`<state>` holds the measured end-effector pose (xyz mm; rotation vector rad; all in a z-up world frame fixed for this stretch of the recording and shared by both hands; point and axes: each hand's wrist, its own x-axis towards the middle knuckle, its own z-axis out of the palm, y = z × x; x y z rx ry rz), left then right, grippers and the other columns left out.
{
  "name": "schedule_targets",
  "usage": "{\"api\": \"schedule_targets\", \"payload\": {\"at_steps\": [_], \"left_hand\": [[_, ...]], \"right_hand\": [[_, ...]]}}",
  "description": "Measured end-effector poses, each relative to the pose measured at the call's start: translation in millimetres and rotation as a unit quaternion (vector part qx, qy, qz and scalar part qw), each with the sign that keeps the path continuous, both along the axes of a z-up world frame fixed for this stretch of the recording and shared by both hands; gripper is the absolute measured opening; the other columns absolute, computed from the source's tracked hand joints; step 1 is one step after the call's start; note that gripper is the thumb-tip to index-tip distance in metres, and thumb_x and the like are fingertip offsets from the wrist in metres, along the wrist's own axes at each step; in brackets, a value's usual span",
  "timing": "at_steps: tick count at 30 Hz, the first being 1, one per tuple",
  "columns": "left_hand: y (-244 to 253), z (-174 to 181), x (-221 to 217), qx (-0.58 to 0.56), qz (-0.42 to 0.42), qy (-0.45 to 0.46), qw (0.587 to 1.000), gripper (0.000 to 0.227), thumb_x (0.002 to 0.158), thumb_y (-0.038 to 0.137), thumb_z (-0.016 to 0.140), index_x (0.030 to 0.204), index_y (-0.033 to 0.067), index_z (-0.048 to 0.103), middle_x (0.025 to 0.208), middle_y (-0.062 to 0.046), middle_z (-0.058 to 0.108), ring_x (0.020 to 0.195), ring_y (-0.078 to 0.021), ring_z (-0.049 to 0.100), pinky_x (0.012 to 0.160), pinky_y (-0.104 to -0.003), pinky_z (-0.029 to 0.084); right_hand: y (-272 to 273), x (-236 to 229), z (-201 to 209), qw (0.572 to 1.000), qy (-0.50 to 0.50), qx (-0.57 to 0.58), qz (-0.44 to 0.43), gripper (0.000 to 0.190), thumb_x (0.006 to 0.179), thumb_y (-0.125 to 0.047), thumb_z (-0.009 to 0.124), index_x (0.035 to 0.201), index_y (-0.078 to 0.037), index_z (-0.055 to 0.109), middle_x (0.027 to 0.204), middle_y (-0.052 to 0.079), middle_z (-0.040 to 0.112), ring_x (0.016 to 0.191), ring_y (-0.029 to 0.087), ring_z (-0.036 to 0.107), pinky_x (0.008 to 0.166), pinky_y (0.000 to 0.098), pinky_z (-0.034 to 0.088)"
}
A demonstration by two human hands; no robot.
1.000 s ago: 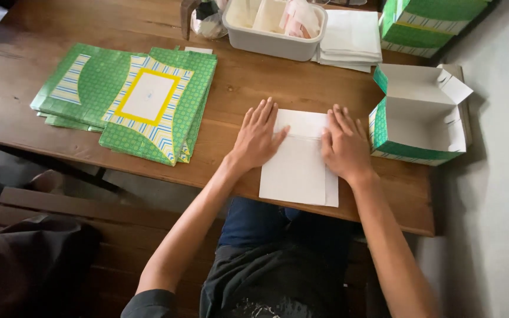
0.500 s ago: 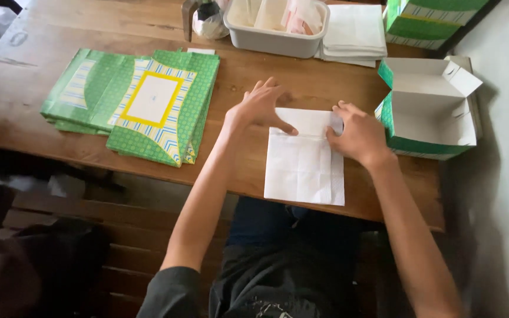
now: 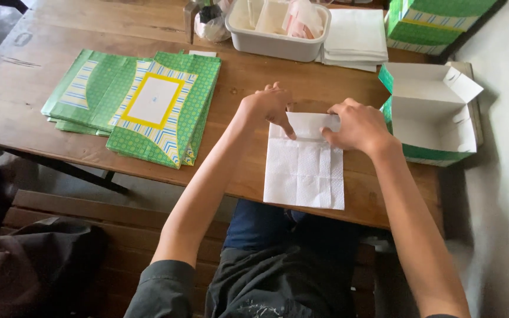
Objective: The person opens a small green patterned box, takes out a white paper napkin, and folds it multiple times on a wooden table. The person smooths the napkin after each fold and finishes with a compact folded rectangle.
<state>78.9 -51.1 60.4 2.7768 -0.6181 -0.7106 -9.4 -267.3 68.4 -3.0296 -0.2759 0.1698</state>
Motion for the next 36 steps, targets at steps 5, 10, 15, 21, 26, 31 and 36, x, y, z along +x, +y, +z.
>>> {"api": "schedule_targets", "payload": {"at_steps": [5, 10, 15, 21, 26, 31, 36], "left_hand": [[-1, -9, 7, 0.0, -0.018, -0.007, 1.0, 0.083, 0.053, 0.056, 0.101, 0.121, 0.02, 0.07, 0.132, -0.017, 0.06, 0.13, -0.0399, 0.053, 0.108, -0.058, 0.039], [-5, -2, 2, -0.014, -0.031, 0.005, 0.999, 0.081, 0.059, 0.047, 0.101, 0.124, 0.0152, 0.066, 0.127, -0.008, 0.067, 0.129, -0.0355, 0.057, 0.115, -0.064, 0.029], [-4, -7, -4, -0.029, -0.05, -0.015, 0.998, 0.085, 0.056, 0.048, 0.101, 0.125, 0.0142, 0.065, 0.125, -0.009, 0.069, 0.13, -0.0371, 0.055, 0.115, -0.066, 0.029], [-4, 3, -35, -0.058, -0.129, -0.138, 0.98, 0.064, 0.068, 0.031, 0.095, 0.12, 0.007, 0.067, 0.107, -0.01, 0.074, 0.109, -0.036, 0.069, 0.097, -0.056, 0.049], [-2, -12, -49, -0.104, -0.155, -0.212, 0.959, 0.069, 0.072, 0.018, 0.091, 0.127, 0.0067, 0.052, 0.108, -0.012, 0.072, 0.108, -0.0359, 0.07, 0.096, -0.054, 0.047], [-3, -14, -70, -0.06, -0.168, -0.31, 0.934, 0.062, 0.075, 0.015, 0.085, 0.129, 0.0101, 0.054, 0.088, -0.005, 0.071, 0.092, -0.0297, 0.068, 0.092, -0.045, 0.039], [2, -36, -77, -0.066, -0.182, -0.386, 0.902, 0.04, 0.072, 0.017, 0.087, 0.106, 0.0155, 0.065, 0.087, -0.001, 0.071, 0.09, -0.0229, 0.063, 0.094, -0.041, 0.037]], "right_hand": [[9, -6, 13, 0.999, 0.034, 0.005, 0.001, 0.076, 0.075, -0.057, 0.073, 0.139, -0.017, 0.065, 0.137, 0.013, 0.061, 0.118, 0.046, 0.066, 0.101, 0.0561, 0.051], [1, -8, -11, 0.993, -0.063, 0.083, 0.053, 0.084, 0.07, -0.056, 0.082, 0.138, -0.01, 0.065, 0.128, 0.016, 0.055, 0.125, 0.044, 0.053, 0.101, 0.0558, 0.051], [-9, -10, -40, 0.973, -0.125, 0.171, 0.09, 0.085, 0.064, -0.048, 0.09, 0.139, -0.018, 0.062, 0.128, 0.008, 0.054, 0.12, 0.038, 0.056, 0.104, 0.0517, 0.048], [-4, -13, -35, 0.956, -0.159, 0.196, 0.15, 0.076, 0.07, -0.04, 0.089, 0.135, -0.007, 0.064, 0.116, 0.018, 0.069, 0.114, 0.041, 0.063, 0.11, 0.0561, 0.04], [-12, -20, -31, 0.961, -0.092, 0.236, 0.109, 0.069, 0.078, -0.032, 0.081, 0.141, -0.014, 0.06, 0.125, 0.01, 0.07, 0.123, 0.034, 0.062, 0.121, 0.057, 0.028], [-23, -38, -49, 0.938, -0.165, 0.285, 0.105, 0.053, 0.079, -0.023, 0.079, 0.131, -0.022, 0.068, 0.109, -0.001, 0.069, 0.11, 0.025, 0.065, 0.102, 0.0428, 0.047], [-20, -53, -63, 0.932, -0.23, 0.259, 0.104, 0.029, 0.086, -0.023, 0.078, 0.116, -0.022, 0.075, 0.106, -0.004, 0.069, 0.105, 0.021, 0.066, 0.098, 0.0389, 0.048]]}}
